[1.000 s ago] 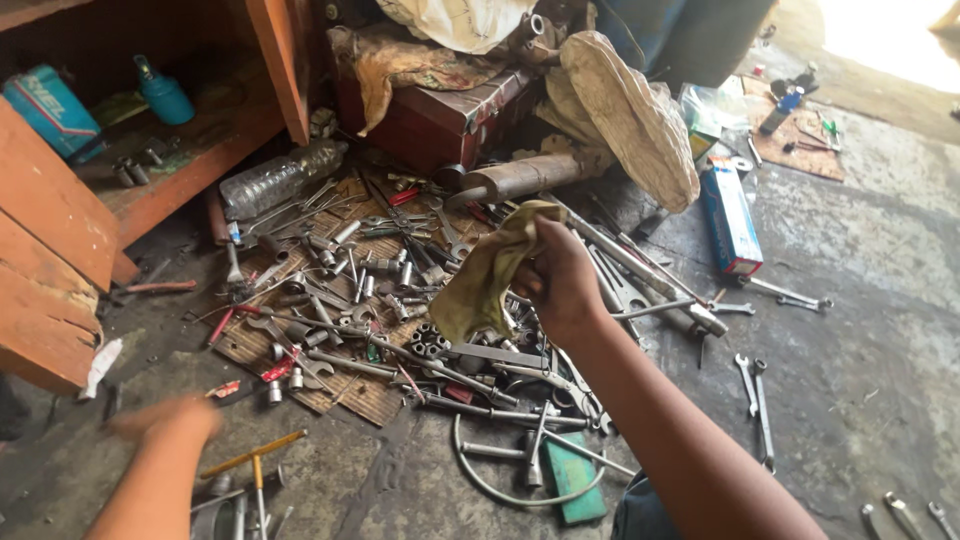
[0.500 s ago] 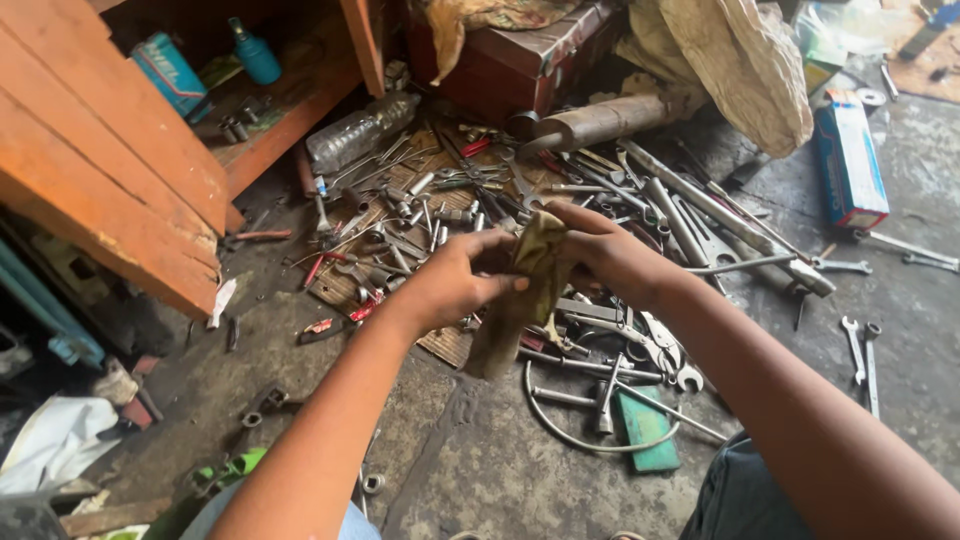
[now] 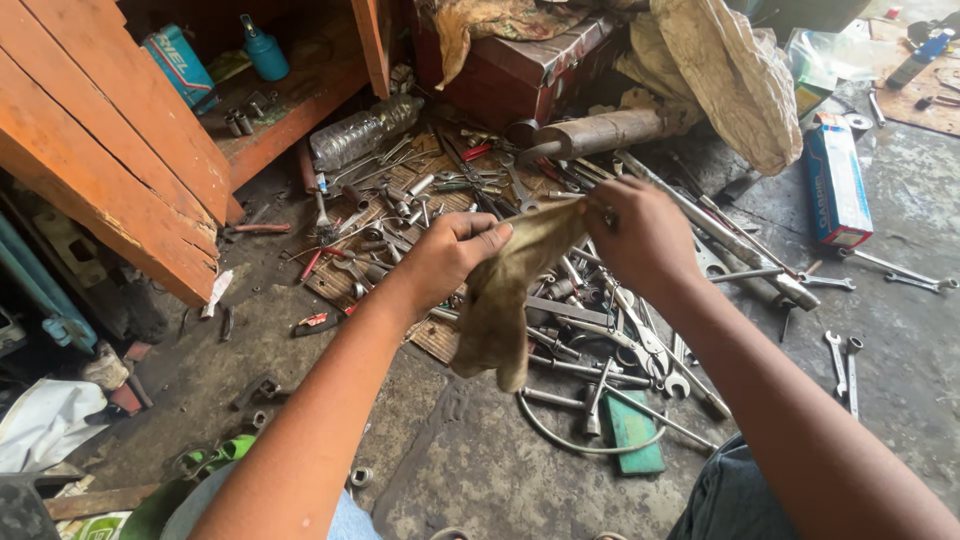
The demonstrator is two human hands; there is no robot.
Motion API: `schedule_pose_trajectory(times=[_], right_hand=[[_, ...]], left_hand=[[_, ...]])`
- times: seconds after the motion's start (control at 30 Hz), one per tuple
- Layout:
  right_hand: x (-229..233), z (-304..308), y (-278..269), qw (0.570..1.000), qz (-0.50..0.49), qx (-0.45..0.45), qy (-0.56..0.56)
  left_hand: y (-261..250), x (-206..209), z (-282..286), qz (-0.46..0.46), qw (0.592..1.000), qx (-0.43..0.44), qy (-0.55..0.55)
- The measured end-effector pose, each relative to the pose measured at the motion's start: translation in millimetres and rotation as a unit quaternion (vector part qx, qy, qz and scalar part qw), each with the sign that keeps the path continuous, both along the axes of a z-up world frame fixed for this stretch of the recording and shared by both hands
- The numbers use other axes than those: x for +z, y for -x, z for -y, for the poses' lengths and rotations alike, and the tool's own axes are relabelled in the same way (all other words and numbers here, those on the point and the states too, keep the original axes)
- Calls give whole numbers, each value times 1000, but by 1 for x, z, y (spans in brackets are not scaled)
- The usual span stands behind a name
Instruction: The person sits on the floor of a cluttered workshop and wipes various metal tools, including wrenches and sockets, with a cloth. They pick up each tool from a large pile, wipe it thoroughly, and place it back down.
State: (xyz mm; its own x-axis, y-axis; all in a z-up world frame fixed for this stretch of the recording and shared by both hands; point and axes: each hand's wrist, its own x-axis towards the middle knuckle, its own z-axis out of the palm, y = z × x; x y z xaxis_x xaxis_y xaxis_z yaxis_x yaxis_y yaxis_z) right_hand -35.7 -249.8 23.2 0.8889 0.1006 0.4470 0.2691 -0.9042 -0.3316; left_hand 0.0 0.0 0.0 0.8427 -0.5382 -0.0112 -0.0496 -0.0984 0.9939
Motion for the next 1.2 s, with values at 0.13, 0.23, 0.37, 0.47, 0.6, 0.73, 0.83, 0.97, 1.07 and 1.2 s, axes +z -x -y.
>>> schedule_pose_trajectory(times=[0.13, 0.23, 0.37, 0.47, 0.6, 0.73, 0.83, 0.97, 1.07, 1.2], right_hand=[[5, 11, -2, 995, 43, -72, 47], [-4, 26, -15, 992, 72, -100, 23], [-22, 31, -35, 916, -70, -122, -376], [-31, 24, -34, 813, -195, -117, -536], [-46, -3, -8, 771, -344, 38, -535], [-63, -29, 6, 643, -381, 111, -656], [-93, -28, -10, 515, -312, 78, -795], [-140, 9, -32, 467, -274, 225, -810], [-150, 39, -42, 502, -213, 263, -796], [-134, 64, -45, 543, -116, 205, -806]], left_hand=[[7, 8, 8, 147, 977, 57, -145], [15, 16, 20, 203, 936, 79, -277], [19, 13, 31, 135, 961, 84, -226], [9, 4, 39, 148, 964, 135, -174], [10, 3, 48, 172, 970, 169, -33], [26, 15, 71, 218, 960, 139, -113], [35, 11, 89, 359, 918, 112, -125], [37, 2, 122, 402, 905, 89, -101], [42, 6, 141, 401, 903, 16, -156], [52, 24, 167, 403, 863, -131, -277]])
